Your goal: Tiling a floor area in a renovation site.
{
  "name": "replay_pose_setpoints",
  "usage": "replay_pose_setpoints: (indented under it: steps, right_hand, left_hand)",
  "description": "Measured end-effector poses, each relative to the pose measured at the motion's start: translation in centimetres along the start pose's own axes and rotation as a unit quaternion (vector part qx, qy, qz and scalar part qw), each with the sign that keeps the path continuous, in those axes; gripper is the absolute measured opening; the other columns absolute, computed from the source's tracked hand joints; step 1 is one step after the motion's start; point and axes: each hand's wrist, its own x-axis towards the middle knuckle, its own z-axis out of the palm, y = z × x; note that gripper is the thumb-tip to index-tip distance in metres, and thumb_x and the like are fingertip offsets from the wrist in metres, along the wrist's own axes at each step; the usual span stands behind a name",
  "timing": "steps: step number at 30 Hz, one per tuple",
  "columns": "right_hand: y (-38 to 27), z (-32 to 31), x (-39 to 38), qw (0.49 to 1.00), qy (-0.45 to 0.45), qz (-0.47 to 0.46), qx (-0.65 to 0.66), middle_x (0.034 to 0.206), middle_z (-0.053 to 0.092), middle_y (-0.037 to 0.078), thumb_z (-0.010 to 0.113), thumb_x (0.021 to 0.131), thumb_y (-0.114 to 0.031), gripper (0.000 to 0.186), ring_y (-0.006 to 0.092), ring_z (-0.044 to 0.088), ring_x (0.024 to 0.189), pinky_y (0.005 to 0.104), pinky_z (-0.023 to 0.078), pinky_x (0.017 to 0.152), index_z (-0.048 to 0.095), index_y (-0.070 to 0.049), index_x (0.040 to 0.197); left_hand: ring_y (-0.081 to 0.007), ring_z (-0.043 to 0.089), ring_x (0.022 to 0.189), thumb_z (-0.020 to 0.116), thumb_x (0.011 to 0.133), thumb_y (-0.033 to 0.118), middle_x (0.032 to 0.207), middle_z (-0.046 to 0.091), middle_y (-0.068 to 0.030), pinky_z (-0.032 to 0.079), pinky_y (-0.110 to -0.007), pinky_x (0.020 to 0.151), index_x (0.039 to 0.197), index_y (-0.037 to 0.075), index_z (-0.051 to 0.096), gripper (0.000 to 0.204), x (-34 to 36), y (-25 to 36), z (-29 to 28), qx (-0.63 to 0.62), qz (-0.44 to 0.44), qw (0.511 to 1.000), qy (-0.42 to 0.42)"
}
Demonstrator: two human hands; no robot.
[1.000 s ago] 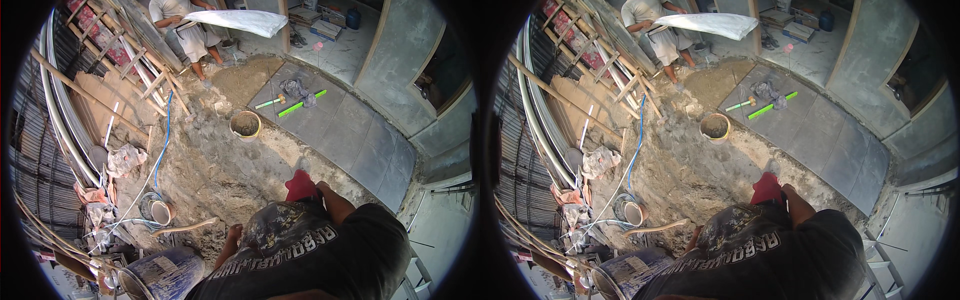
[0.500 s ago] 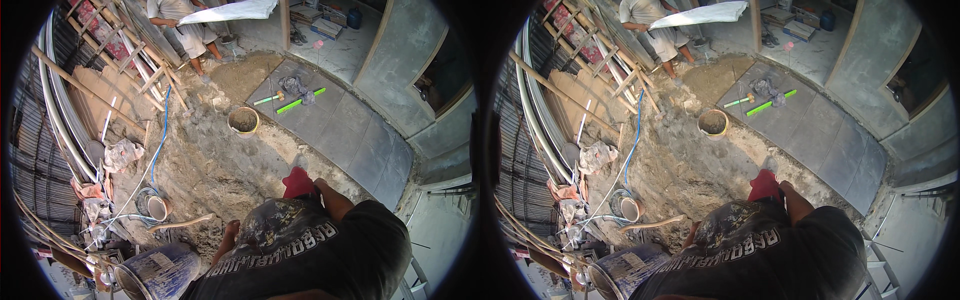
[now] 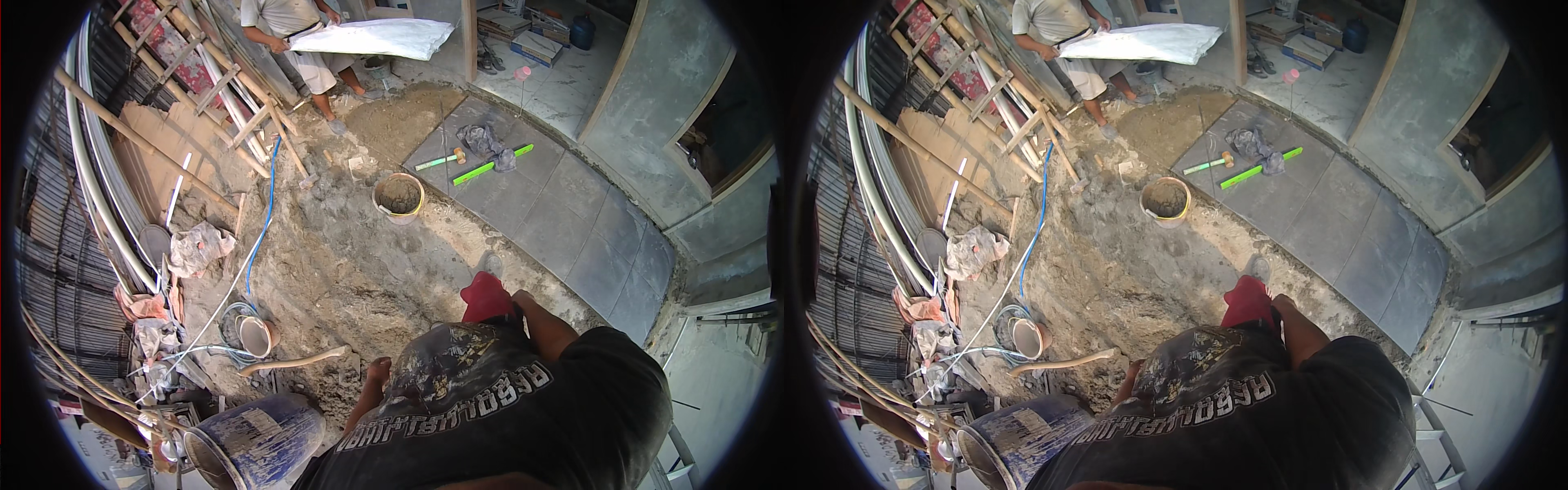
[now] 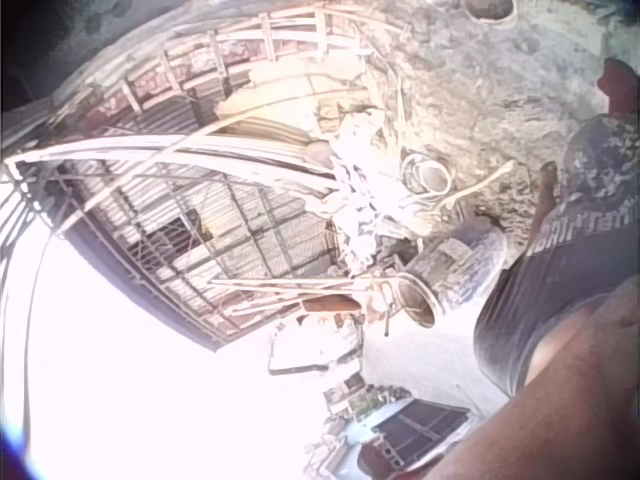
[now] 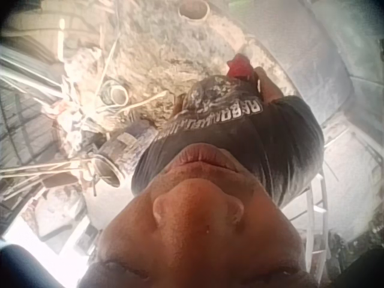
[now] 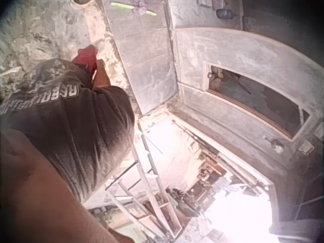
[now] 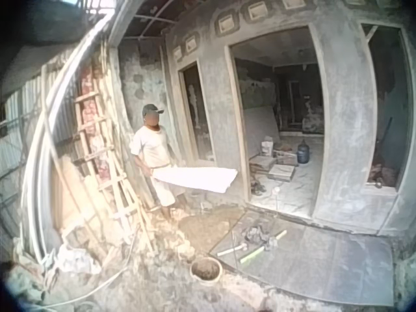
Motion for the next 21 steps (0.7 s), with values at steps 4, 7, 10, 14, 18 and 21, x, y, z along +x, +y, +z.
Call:
replay_pose_setpoints:
  steps: [4, 7, 10, 14, 18, 21]
  right_hand:
    - [0.1, -0.3, -0.4, 0.998, -0.017, -0.049, -0.042, 0.071, 0.059, 0.012, 0.059, 0.056, -0.02, 0.018, 0.0225, 0.059, 0.066, 0.0331, 0.046, 0.059, 0.062, -0.006, 0.067]
    - [0.5, 0.0, 0.3, 0.997, -0.009, -0.067, -0.025, 0.068, 0.059, 0.013, 0.06, 0.054, -0.019, 0.015, 0.0218, 0.059, 0.064, 0.0319, 0.046, 0.058, 0.061, -0.007, 0.064]
    - [0.8, 0.4, 1.0, 0.999, -0.014, -0.046, -0.025, 0.067, 0.059, 0.013, 0.06, 0.053, -0.018, 0.016, 0.022, 0.059, 0.063, 0.0319, 0.046, 0.057, 0.061, -0.007, 0.063]
    - [0.8, 0.7, 1.1, 0.998, -0.001, -0.055, -0.035, 0.068, 0.059, 0.013, 0.061, 0.052, -0.019, 0.017, 0.0225, 0.059, 0.064, 0.0324, 0.046, 0.058, 0.061, -0.006, 0.063]
    - [0.7, 0.3, 0.4, 0.997, -0.018, -0.07, -0.031, 0.07, 0.058, 0.014, 0.058, 0.055, -0.021, 0.018, 0.0243, 0.058, 0.067, 0.0332, 0.046, 0.06, 0.061, -0.006, 0.065]
    - [0.9, 0.4, 0.7, 0.997, -0.008, -0.069, -0.034, 0.072, 0.058, 0.015, 0.056, 0.058, -0.023, 0.02, 0.0258, 0.058, 0.069, 0.0339, 0.046, 0.061, 0.061, -0.005, 0.067]
  left_hand:
    - [-0.018, 0.056, 0.062, 0.049, 0.068, 0.023, 0.077, 0.058, -0.0125, 0.044, -0.029, 0.057, 0.096, 0.003, 0.054, 0.034, 0.0, -0.1, 0.1, 0.045, 0.02, 0.999, 0.004]
    - [-0.0179, 0.056, 0.062, 0.049, 0.068, 0.023, 0.075, 0.058, -0.0121, 0.044, -0.029, 0.057, 0.095, 0.002, 0.054, 0.034, 0.0, 0.2, 0.2, 0.06, 0.014, 0.998, 0.015]
    - [-0.0177, 0.055, 0.061, 0.049, 0.068, 0.022, 0.073, 0.058, -0.0117, 0.043, -0.028, 0.057, 0.094, 0.001, 0.054, 0.034, -0.4, 0.3, 0.4, -0.003, 0.01, 1.0, 0.005]
    - [-0.0174, 0.054, 0.06, 0.049, 0.068, 0.022, 0.072, 0.058, -0.0114, 0.043, -0.028, 0.057, 0.094, 0.001, 0.054, 0.033, -0.7, 0.1, 0.4, 0.003, 0.017, 1.0, 0.01]
    - [-0.0163, 0.053, 0.058, 0.049, 0.068, 0.022, 0.07, 0.057, -0.0106, 0.042, -0.028, 0.056, 0.091, 0.001, 0.055, 0.031, -1.3, 0.6, 0.5, 0.013, 0.037, 0.999, 0.019]
    - [-0.0154, 0.052, 0.057, 0.047, 0.068, 0.021, 0.067, 0.055, -0.0093, 0.041, -0.028, 0.055, 0.085, 0.004, 0.056, 0.026, -1.6, 1.4, 0.5, 0.006, 0.047, 0.999, 0.012]
